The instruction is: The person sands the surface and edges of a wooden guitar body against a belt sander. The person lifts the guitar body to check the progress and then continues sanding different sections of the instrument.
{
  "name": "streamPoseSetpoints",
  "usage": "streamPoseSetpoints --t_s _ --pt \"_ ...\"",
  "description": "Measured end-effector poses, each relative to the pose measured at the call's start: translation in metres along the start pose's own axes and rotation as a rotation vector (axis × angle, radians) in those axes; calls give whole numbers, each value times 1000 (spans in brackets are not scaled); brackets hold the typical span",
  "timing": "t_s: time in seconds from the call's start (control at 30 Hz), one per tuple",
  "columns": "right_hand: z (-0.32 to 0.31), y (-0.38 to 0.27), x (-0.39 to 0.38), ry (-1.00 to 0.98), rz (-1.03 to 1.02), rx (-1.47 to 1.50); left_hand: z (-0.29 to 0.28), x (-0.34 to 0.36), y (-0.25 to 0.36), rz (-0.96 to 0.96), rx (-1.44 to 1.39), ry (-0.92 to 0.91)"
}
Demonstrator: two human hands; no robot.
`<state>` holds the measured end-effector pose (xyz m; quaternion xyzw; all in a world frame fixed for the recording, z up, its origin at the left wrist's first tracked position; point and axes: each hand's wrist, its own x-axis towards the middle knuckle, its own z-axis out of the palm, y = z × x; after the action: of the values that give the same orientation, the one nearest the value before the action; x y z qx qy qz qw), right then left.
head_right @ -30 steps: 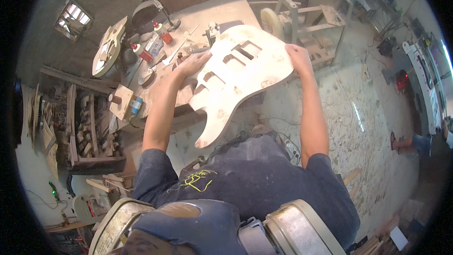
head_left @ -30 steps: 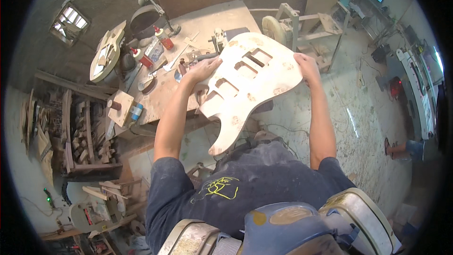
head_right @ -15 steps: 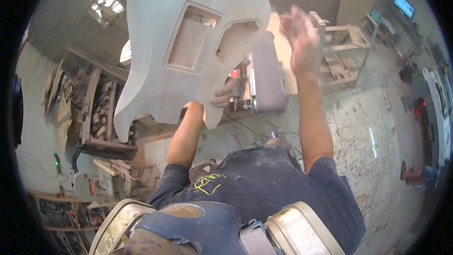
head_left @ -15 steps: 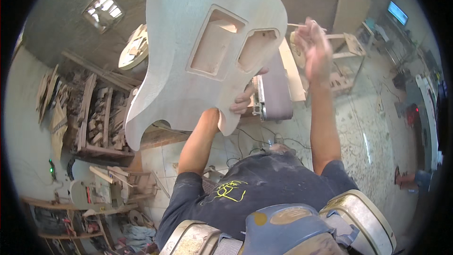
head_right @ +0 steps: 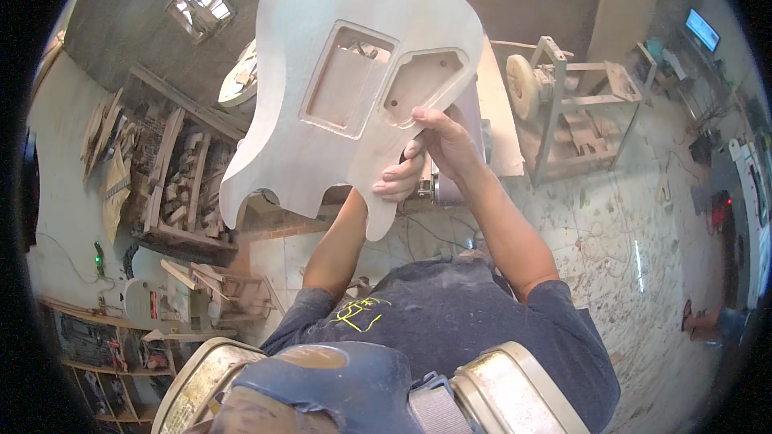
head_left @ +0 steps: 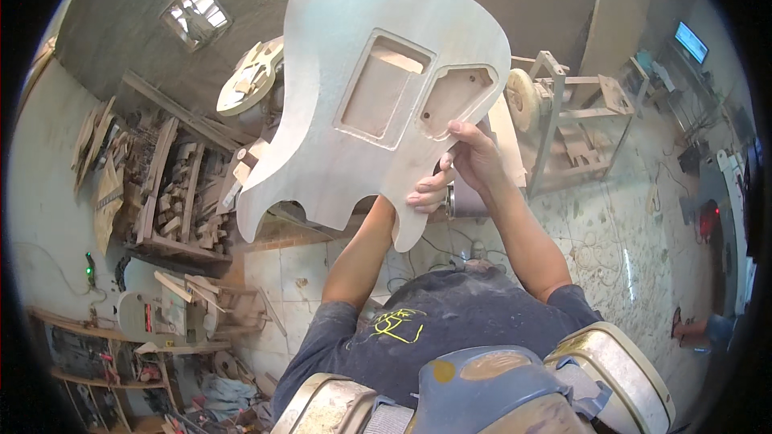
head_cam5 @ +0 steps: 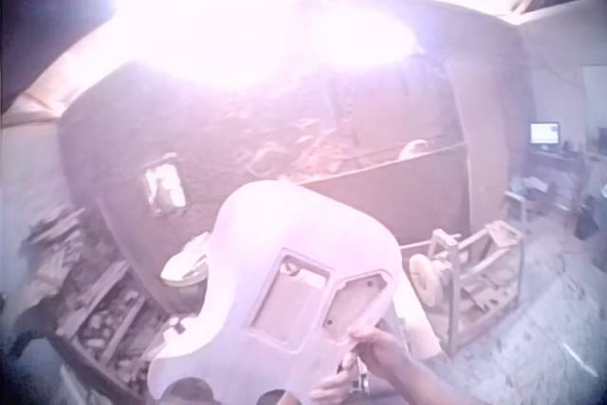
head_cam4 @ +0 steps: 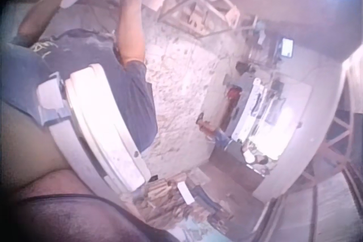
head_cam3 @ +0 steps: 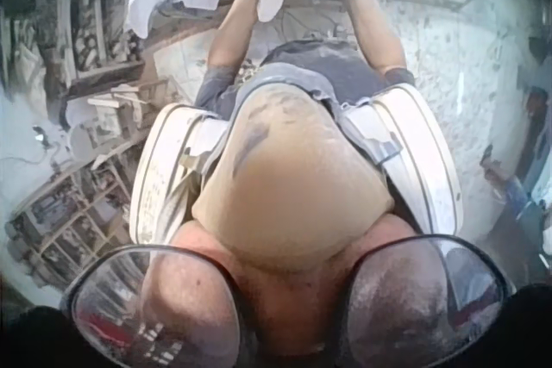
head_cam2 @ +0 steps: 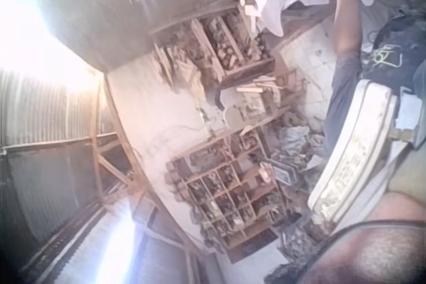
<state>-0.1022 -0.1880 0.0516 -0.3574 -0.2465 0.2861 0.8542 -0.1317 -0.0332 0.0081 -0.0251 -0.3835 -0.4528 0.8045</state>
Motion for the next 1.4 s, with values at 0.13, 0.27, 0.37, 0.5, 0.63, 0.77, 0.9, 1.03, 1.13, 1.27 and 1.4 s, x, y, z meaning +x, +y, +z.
streamPoseSetpoints --t_s 0.13,0.27,0.37,0.5,0.63,0.77,0.9,1.03,1.13,1.27,1.4 --pt "-23 3 12 -181 -81 313 7 -7 -8 130 201 402" --pt "-10 -9 13 128 -241 250 40 -21 -13 311 658 790" --pt "-26 -20 14 173 -247 138 88 -48 -6 380 823 843" --pt "-43 -36 25 289 -251 91 121 -76 21 424 1035 917" --pt "-47 -72 50 300 -214 -218 85 -78 46 231 1388 1408" --pt "-62 -101 71 155 -129 -477 69 -5 24 487 1122 1324" --pt "-38 -97 68 -94 -56 13 49 13 19 791 1030 1137" --pt "-89 -36 36 193 -131 -20 37 27 24 806 741 966" --pt "-51 -11 -21 -74 117 223 26 32 35 877 958 973" --pt "-26 -13 -32 -308 212 153 34 55 36 944 1240 992" --pt "-14 -31 -18 -127 352 -339 34 73 36 1020 1285 947"
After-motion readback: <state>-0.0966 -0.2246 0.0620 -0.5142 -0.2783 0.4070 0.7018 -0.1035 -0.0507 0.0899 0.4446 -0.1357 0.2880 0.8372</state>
